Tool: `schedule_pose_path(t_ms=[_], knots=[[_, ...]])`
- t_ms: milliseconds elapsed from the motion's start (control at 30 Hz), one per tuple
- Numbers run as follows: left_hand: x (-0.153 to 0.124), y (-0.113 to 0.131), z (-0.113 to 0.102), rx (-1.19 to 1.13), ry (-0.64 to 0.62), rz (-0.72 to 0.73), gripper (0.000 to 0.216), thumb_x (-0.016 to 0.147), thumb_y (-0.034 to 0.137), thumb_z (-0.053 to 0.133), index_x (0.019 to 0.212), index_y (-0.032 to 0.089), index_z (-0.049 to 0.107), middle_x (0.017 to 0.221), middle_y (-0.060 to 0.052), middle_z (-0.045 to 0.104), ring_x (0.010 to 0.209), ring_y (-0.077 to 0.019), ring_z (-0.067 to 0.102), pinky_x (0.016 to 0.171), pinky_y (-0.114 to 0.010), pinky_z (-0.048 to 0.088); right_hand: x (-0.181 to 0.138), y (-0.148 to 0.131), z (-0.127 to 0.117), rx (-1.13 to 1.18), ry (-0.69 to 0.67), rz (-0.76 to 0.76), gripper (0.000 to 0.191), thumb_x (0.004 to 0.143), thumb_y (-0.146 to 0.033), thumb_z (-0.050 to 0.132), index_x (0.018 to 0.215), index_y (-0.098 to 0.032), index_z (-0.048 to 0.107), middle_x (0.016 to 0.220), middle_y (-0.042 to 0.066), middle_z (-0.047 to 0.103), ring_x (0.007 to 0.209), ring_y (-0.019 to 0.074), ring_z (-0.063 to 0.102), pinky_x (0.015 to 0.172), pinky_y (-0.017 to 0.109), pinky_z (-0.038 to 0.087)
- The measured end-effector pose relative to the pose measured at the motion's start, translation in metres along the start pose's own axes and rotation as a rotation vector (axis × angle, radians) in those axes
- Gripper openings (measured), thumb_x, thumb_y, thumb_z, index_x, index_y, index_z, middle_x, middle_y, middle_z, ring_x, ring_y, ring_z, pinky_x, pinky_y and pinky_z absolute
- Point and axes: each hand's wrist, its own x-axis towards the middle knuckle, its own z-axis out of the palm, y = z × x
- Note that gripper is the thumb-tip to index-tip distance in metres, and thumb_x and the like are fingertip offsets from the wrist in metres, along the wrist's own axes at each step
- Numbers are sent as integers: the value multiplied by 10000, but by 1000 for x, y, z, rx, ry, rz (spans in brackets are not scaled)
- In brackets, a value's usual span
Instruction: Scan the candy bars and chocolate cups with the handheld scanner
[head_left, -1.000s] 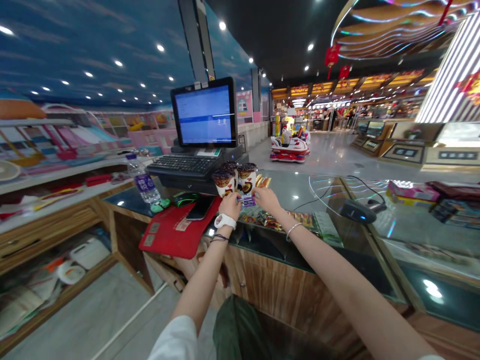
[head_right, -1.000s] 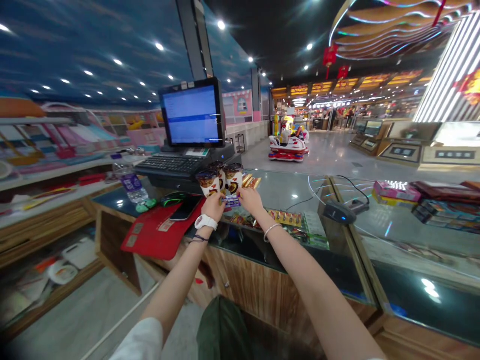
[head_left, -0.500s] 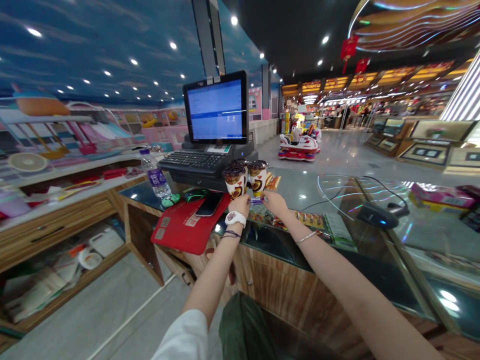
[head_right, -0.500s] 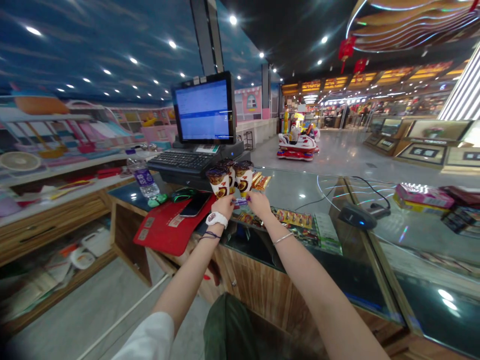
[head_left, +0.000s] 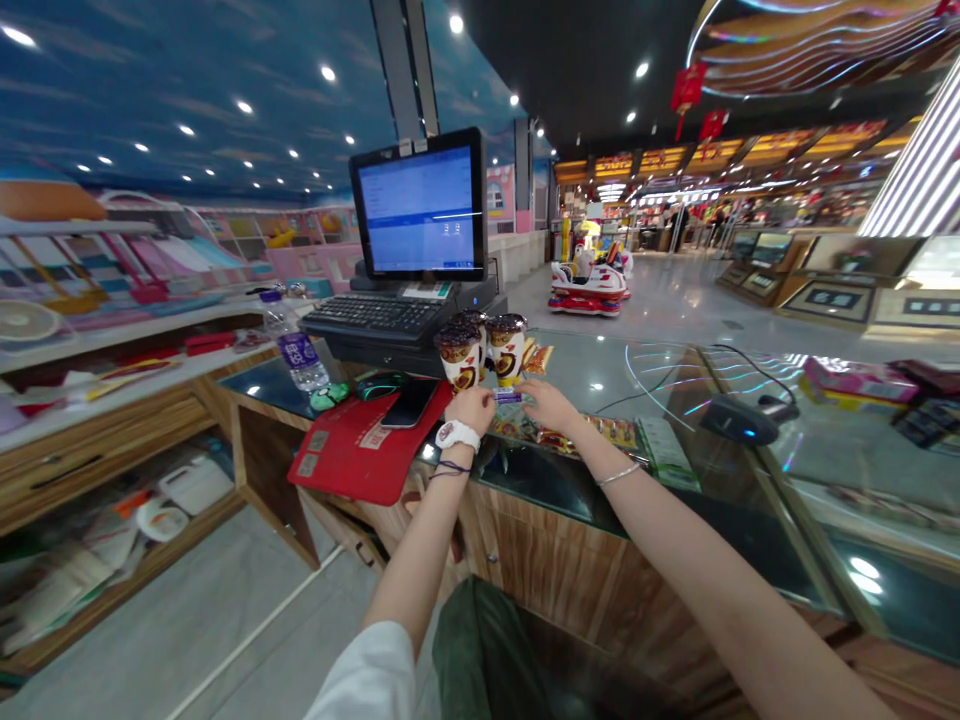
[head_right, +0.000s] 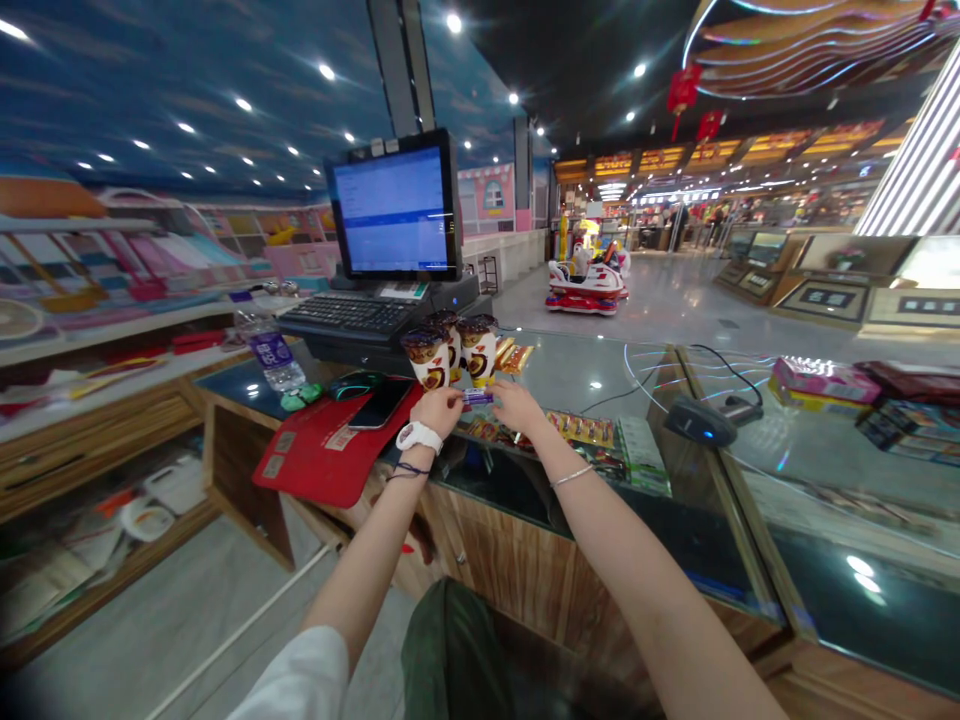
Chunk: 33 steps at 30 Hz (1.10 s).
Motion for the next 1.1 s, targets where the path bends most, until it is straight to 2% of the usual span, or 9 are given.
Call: schedule_pose_path(t_ms=[100,300,500,600,700,833,967,1100], knots=[[-1,3,-2,49,-47,-18,243,825,212,581,931,286,787,1019,-65,765,891,-262,701,704,-335,543,0,-1,-1,-6,-11,-13,398,847,-99,531,1231,-121,634,1282,130,630,1178,232,580,1046,356,427],[-3,6,-7,118,-109,-42,322,854,238,550,1089,279,766,1036,-104,760,915,-275,702,746,-357,565,-2,-6,-4,-81,-36,8,448,850,-124,531,1290,-149,610,1332,126,611,1157,257,596,1029,398,441],[-5,10,-9,165,-203,-34,360,897,236,498,1170,300,723,1153,-55,732,1131,-248,639,901,-351,559,-4,-11,-7,-134,-75,43,500,876,-171,494,1371,-147,557,1420,103,561,1229,280,561,1078,428,408],[-5,8,-6,152,-208,14,368,915,223,483,1204,293,700,1301,-28,669,1206,-235,597,984,-356,532,-5,-12,-6,-122,-79,50,538,875,-182,493,1412,-155,516,1456,97,530,1264,281,541,1098,434,394],[-6,4,-3,117,-149,93,394,934,221,471,1285,256,646,1466,-31,537,1276,-233,548,1063,-365,487,-5,-12,-5,-91,-28,58,608,861,-181,513,1465,-170,446,1531,96,445,1339,277,480,1115,440,383],[-8,4,-4,108,-104,216,472,945,240,466,1408,171,527,1556,-70,414,1379,-241,448,1172,-371,369,-5,-11,-7,-51,47,63,635,847,-196,547,1469,-149,431,1565,111,390,1411,276,397,1144,448,357],[-14,15,-6,142,-97,281,500,940,270,481,1433,187,490,1563,-69,401,1447,-271,351,1191,-433,331,-14,-10,-22,-46,117,42,626,836,-172,547,1452,-134,446,1543,135,418,1400,274,415,1137,461,369],[-18,41,-4,139,-72,351,503,933,274,495,1432,217,482,1553,-71,419,1450,-288,340,1174,-493,336,-38,-5,-52,-124,213,8,577,832,-131,531,1407,-138,493,1474,134,508,1352,274,467,1132,461,372]])
